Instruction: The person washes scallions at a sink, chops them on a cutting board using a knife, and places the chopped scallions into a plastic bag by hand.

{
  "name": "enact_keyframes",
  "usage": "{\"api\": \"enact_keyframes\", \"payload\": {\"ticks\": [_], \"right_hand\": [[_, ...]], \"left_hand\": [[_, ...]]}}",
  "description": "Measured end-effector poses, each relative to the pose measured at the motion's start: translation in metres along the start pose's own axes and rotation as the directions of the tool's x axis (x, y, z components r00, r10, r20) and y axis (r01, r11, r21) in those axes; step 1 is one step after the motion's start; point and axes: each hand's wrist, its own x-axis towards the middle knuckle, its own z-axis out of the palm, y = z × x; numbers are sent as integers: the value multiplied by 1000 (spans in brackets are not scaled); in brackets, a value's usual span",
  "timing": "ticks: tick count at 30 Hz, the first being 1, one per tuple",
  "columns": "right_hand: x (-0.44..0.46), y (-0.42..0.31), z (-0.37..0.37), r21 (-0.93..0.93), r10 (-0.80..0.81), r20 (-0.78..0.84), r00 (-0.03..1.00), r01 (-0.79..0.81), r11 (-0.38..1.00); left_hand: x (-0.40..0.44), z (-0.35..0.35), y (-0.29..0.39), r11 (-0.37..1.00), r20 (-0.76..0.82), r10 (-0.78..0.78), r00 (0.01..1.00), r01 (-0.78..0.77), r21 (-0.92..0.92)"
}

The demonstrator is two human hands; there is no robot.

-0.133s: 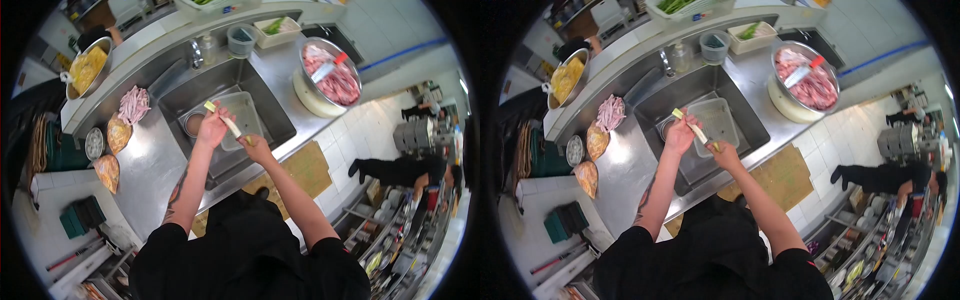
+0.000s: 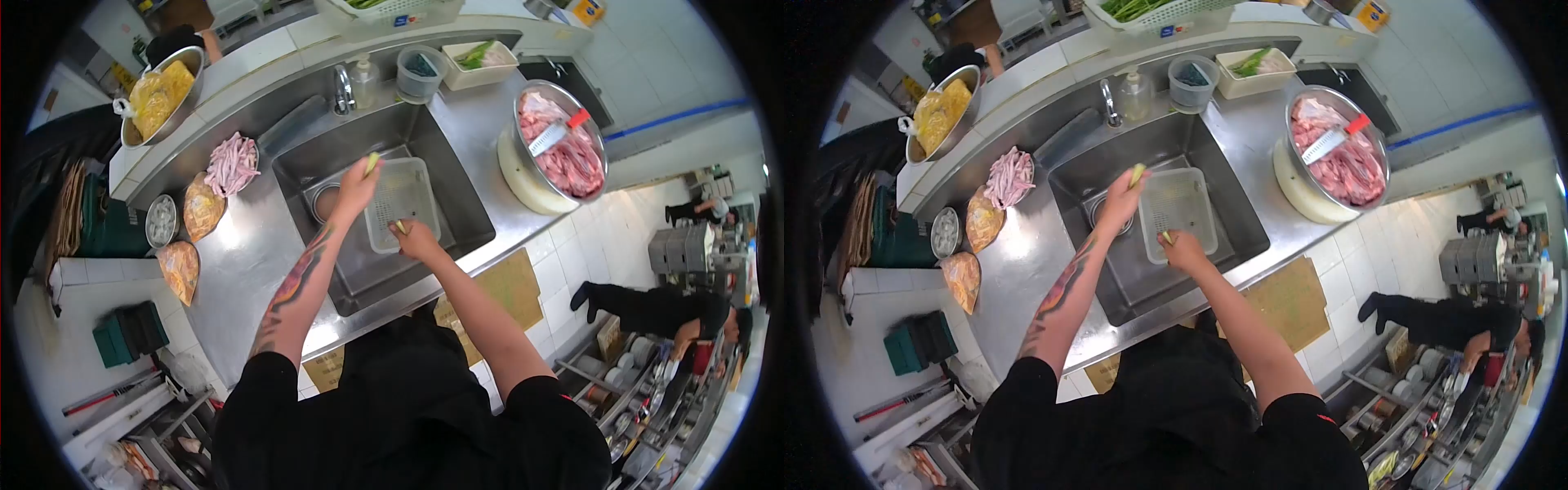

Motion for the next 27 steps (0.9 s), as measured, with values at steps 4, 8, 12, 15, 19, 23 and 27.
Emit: {"api": "enact_keyframes", "payload": {"ticks": [4,8,12,15,19,23,27], "right_hand": [[17,13,-17,219,195,145,970,-223,950],[60,5,-40,164,119,241,963,-162,973],[146,0,-40,450,-66,126,990,2,893],[199,-27,-20,645,0,221,975,-146,750],[242,-25,52,701,4,71,997,-53,711],[201,-52,16,676,-14,140,990,-86,732],[221,-45,15,946,99,75,992,-102,308]], "left_hand": [[47,20,29,498,115,188,975,-196,845],[79,-17,-1,365,-164,24,986,144,920],[72,-14,-59,749,-589,37,807,368,552],[57,6,-54,945,-624,-327,710,242,-219],[45,58,-42,720,-581,-467,666,-95,-688],[33,44,-70,760,-525,-415,743,-34,-649],[40,47,-58,998,-621,-48,782,55,-8]]}}
